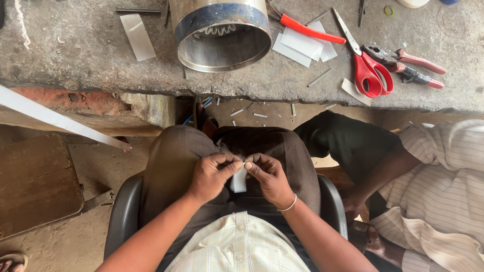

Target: The person cuts small rectangular pieces of white insulation material using scissors and then folds each piece around a thin wire. The person repeats this process multiple times, placing the finished pieces into a metal can.

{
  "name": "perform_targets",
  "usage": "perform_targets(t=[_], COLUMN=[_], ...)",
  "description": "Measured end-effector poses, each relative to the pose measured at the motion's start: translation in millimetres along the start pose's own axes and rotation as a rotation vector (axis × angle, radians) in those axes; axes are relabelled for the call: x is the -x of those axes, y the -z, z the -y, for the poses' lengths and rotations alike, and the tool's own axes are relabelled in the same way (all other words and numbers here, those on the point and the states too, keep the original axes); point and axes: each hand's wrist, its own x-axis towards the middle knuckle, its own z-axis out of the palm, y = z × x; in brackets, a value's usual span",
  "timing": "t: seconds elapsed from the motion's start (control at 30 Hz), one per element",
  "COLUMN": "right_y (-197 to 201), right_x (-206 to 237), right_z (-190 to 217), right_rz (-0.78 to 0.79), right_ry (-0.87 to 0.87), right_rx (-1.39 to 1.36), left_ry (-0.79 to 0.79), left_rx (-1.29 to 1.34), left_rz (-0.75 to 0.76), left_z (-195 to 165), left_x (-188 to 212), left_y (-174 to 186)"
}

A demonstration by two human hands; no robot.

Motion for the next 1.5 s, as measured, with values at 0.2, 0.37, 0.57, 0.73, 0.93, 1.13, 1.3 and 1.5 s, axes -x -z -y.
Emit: perform_targets(t=[0.2,0.37,0.57,0.73,0.93,1.13,1.3,1.5], right_y=[5.0,8.7,4.6,0.7,1.4,0.4,2.5,7.3], right_x=[-1.7,-3.4,-5.5,-5.4,-5.9,-6.6,-3.9,-5.3], right_z=[-4.3,-7.9,-4.7,3.0,7.0,9.8,9.7,9.9], right_rz=[0.061,0.082,0.043,0.028,0.072,0.059,0.058,0.121], right_ry=[-0.100,-0.140,-0.118,-0.147,-0.141,-0.151,-0.123,-0.068], right_rx=[-0.234,-0.285,-0.331,-0.349,-0.324,-0.321,-0.266,-0.194], left_ry=[0.242,0.272,0.266,0.277,0.240,0.228,0.123,0.032], left_rx=[0.522,0.534,0.524,0.551,0.541,0.495,0.351,0.070], left_rz=[0.094,0.073,0.097,0.113,0.121,0.082,0.123,0.071], left_z=[16.1,19.9,10.6,2.5,-1.2,-2.6,-2.2,-16.8], left_x=[-4.4,-1.7,-4.4,-5.9,-6.7,-4.7,-2.1,-5.4], left_y=[0.4,-1.7,-6.0,-7.6,-8.6,-10.8,-9.7,-3.8])
